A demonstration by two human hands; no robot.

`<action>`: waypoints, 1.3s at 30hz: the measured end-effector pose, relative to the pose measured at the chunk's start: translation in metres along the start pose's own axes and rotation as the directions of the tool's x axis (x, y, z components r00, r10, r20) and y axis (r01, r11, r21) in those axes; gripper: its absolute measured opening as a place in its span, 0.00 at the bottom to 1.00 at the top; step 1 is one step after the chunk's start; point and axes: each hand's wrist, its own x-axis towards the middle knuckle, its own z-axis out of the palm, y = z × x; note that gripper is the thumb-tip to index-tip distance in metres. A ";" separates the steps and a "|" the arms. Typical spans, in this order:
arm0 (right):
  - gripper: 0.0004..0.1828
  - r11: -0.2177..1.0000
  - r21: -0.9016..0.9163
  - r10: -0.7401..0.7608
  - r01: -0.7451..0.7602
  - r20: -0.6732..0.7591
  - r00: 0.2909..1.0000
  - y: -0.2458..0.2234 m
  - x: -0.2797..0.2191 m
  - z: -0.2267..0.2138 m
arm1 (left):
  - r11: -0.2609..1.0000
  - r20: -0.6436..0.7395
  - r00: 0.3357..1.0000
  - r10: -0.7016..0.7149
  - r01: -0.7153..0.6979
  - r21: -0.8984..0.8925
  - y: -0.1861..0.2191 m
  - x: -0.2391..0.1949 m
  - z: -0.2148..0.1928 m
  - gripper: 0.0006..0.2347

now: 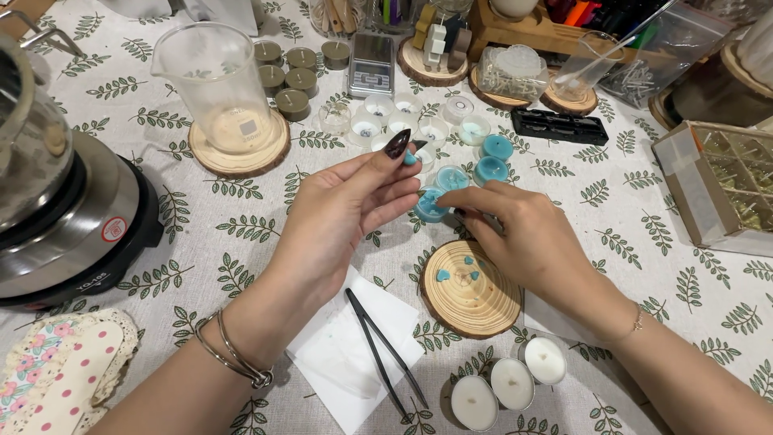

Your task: The person places small blue heart-shaped wax pieces onto the surface of white tea light candles. They pick up the hearts from a wooden slice and carefully position them on the candles, which are arranged on a table covered with a leaf-patterned cloth.

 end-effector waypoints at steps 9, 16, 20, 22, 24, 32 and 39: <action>0.17 0.983 0.084 0.159 -0.164 0.062 0.985 -0.007 0.003 -0.007 | 1.000 -0.022 0.999 -0.027 0.027 0.002 -0.001 -0.001 0.001 0.14; 0.18 0.942 0.098 0.301 -0.320 0.169 0.939 -0.005 0.002 -0.010 | 0.996 -0.020 0.996 -0.088 0.087 -0.036 -0.003 -0.002 -0.001 0.13; 0.17 0.955 0.134 0.258 -0.266 0.073 0.963 0.002 0.000 -0.010 | 0.994 -0.006 0.994 -0.105 0.104 -0.039 -0.004 -0.003 0.001 0.14; 0.18 0.956 0.174 0.234 -0.237 0.037 0.972 0.005 -0.001 -0.009 | 0.993 -0.017 0.993 -0.117 0.116 -0.016 -0.004 -0.004 0.003 0.15; 0.18 0.960 0.221 0.182 -0.172 -0.023 0.983 0.006 -0.003 -0.008 | 0.992 -0.031 0.992 -0.124 0.124 0.016 -0.003 -0.006 0.004 0.15; 0.16 0.961 0.134 0.243 -0.242 0.006 0.970 0.000 -0.006 -0.024 | 0.984 -0.043 0.984 -0.174 0.175 0.012 0.000 -0.008 0.010 0.18; 0.14 0.960 0.229 0.186 -0.163 -0.085 0.979 -0.004 -0.035 -0.043 | 0.987 0.097 0.982 -0.161 0.162 -0.007 -0.005 -0.012 0.011 0.17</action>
